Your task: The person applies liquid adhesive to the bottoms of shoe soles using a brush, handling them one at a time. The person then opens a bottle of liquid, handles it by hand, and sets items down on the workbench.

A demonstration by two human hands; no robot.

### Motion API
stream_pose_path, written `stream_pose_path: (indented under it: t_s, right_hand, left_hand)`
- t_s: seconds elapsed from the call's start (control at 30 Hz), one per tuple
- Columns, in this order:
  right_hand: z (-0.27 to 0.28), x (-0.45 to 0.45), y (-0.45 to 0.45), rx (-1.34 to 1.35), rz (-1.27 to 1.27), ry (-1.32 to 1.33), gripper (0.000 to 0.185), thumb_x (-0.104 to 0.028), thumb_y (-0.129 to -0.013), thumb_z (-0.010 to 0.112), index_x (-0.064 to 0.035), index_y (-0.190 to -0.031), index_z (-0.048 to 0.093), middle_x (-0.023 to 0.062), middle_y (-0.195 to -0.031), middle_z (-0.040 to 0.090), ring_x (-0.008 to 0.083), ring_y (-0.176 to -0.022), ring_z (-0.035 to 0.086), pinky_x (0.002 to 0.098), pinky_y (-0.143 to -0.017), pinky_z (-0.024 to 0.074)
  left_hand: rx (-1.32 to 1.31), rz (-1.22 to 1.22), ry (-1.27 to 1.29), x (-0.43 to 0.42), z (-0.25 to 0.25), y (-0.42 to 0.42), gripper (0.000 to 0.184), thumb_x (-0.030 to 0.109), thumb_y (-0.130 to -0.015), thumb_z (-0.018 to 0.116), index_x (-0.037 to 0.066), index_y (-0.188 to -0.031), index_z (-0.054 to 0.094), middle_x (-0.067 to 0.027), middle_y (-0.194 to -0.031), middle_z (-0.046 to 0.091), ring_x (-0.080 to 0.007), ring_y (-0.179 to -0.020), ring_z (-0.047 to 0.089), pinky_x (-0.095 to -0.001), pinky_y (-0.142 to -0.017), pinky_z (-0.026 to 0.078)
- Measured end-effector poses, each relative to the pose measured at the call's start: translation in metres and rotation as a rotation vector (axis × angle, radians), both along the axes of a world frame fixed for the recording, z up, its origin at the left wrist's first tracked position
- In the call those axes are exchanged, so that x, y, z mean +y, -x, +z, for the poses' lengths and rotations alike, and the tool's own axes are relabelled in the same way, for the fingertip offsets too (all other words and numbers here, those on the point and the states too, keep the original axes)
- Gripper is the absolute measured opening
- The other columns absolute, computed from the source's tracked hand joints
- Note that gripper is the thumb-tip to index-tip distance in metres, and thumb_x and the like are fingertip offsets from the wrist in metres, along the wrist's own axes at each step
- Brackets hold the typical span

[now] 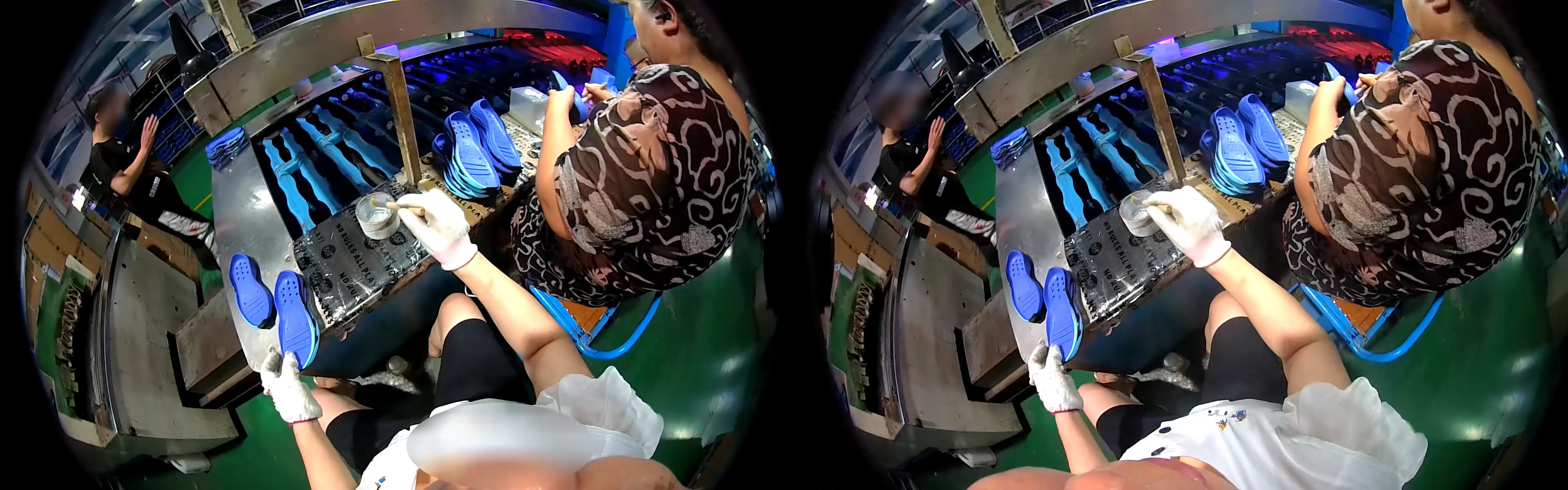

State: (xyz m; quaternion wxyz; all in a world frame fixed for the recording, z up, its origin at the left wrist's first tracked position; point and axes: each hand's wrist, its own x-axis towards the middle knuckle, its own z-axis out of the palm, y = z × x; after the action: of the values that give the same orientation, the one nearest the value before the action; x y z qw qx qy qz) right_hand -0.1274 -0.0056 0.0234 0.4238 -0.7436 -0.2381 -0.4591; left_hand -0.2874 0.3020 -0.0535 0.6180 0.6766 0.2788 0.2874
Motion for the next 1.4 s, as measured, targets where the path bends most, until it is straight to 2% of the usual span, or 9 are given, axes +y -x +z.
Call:
stream_pose_path:
  t_s: [0.07,0.2,0.3,0.43,0.57,0.7,0.73,0.83,1.4]
  right_hand:
    - [-0.011,0.000,0.005,0.023,0.034,-0.036,0.016,-0.005,-0.077,0.070,-0.0061,-0.093,0.067,0.0082,-0.077,0.062,0.0197,-0.065,0.059,0.0285,-0.060,0.0461]
    - [-0.041,-0.004,0.031,0.320,0.232,-0.359,0.018,0.001,-0.087,0.059,0.0029,-0.104,0.062,0.0083,-0.094,0.064,0.0124,-0.078,0.061,0.0238,-0.070,0.0488]
    - [-0.040,0.004,0.064,0.369,0.186,-0.575,0.019,0.002,-0.087,0.058,0.0011,-0.106,0.061,0.0080,-0.095,0.063,0.0118,-0.078,0.062,0.0216,-0.067,0.0486]
    - [-0.038,0.010,0.107,0.479,0.156,-0.699,0.015,-0.004,-0.092,0.050,-0.0005,-0.103,0.059,0.0041,-0.082,0.061,0.0074,-0.066,0.057,0.0184,-0.058,0.0440]
    - [-0.044,0.014,0.132,0.375,0.391,-0.519,0.017,0.003,-0.090,0.042,0.0050,-0.103,0.053,0.0114,-0.099,0.056,0.0074,-0.062,0.052,0.0183,-0.059,0.0442]
    - [-0.025,0.030,0.144,0.299,0.448,-0.228,0.025,0.017,-0.074,0.041,0.0058,-0.091,0.055,0.0132,-0.081,0.055,0.0119,-0.059,0.051,0.0220,-0.054,0.0442]
    - [-0.022,0.034,0.143,0.287,0.450,-0.197,0.023,0.014,-0.068,0.056,0.0020,-0.088,0.058,0.0113,-0.070,0.060,0.0178,-0.057,0.055,0.0269,-0.051,0.0438]
    - [-0.010,0.049,0.139,0.126,0.449,0.004,0.026,0.012,-0.063,0.063,-0.0008,-0.085,0.059,0.0090,-0.072,0.063,0.0211,-0.056,0.054,0.0296,-0.050,0.0431]
    - [0.002,0.053,0.138,0.154,0.336,0.130,0.022,0.009,-0.062,0.067,-0.0045,-0.078,0.061,0.0049,-0.071,0.064,0.0196,-0.056,0.054,0.0289,-0.050,0.0439]
  left_hand:
    - [0.007,-0.047,0.117,-0.008,0.012,0.013,0.033,0.009,-0.084,0.062,-0.001,-0.114,0.056,-0.0093,-0.107,0.060,-0.0143,-0.089,0.059,-0.0254,-0.077,0.047]
    - [-0.148,-0.488,1.081,-0.024,0.034,0.046,0.030,0.010,-0.083,0.059,-0.002,-0.111,0.057,-0.0122,-0.092,0.064,-0.0199,-0.069,0.062,-0.0262,-0.050,0.047]
    - [-0.218,-0.664,0.994,-0.022,0.006,0.039,0.031,0.020,-0.084,0.062,0.009,-0.112,0.057,-0.0116,-0.105,0.061,-0.0172,-0.077,0.061,-0.0289,-0.050,0.046]
    - [-0.375,-0.210,0.528,-0.064,0.058,0.005,0.036,0.007,-0.081,0.066,0.007,-0.115,0.054,-0.0066,-0.099,0.060,-0.0173,-0.075,0.059,-0.0273,-0.055,0.047]
    - [-0.214,0.037,0.139,-0.064,0.073,0.005,0.035,0.005,-0.078,0.071,0.003,-0.108,0.051,-0.0024,-0.085,0.059,-0.0081,-0.065,0.052,-0.0225,-0.057,0.043]
    - [-0.301,0.069,0.117,-0.076,0.063,0.011,0.036,0.006,-0.078,0.072,0.001,-0.107,0.051,-0.0038,-0.084,0.060,-0.0083,-0.064,0.053,-0.0233,-0.056,0.045]
    - [-0.219,0.058,0.089,-0.079,0.067,0.014,0.036,0.007,-0.078,0.072,0.000,-0.107,0.051,-0.0047,-0.084,0.060,-0.0083,-0.063,0.054,-0.0239,-0.054,0.045]
    - [-0.183,0.026,0.066,-0.082,0.060,0.018,0.036,0.007,-0.078,0.072,-0.001,-0.107,0.052,-0.0061,-0.084,0.061,-0.0083,-0.061,0.054,-0.0244,-0.053,0.046]
    - [-0.168,-0.082,-0.063,-0.079,0.046,0.019,0.031,0.007,-0.078,0.071,-0.004,-0.103,0.055,-0.0072,-0.080,0.064,-0.0089,-0.061,0.056,-0.0250,-0.054,0.047]
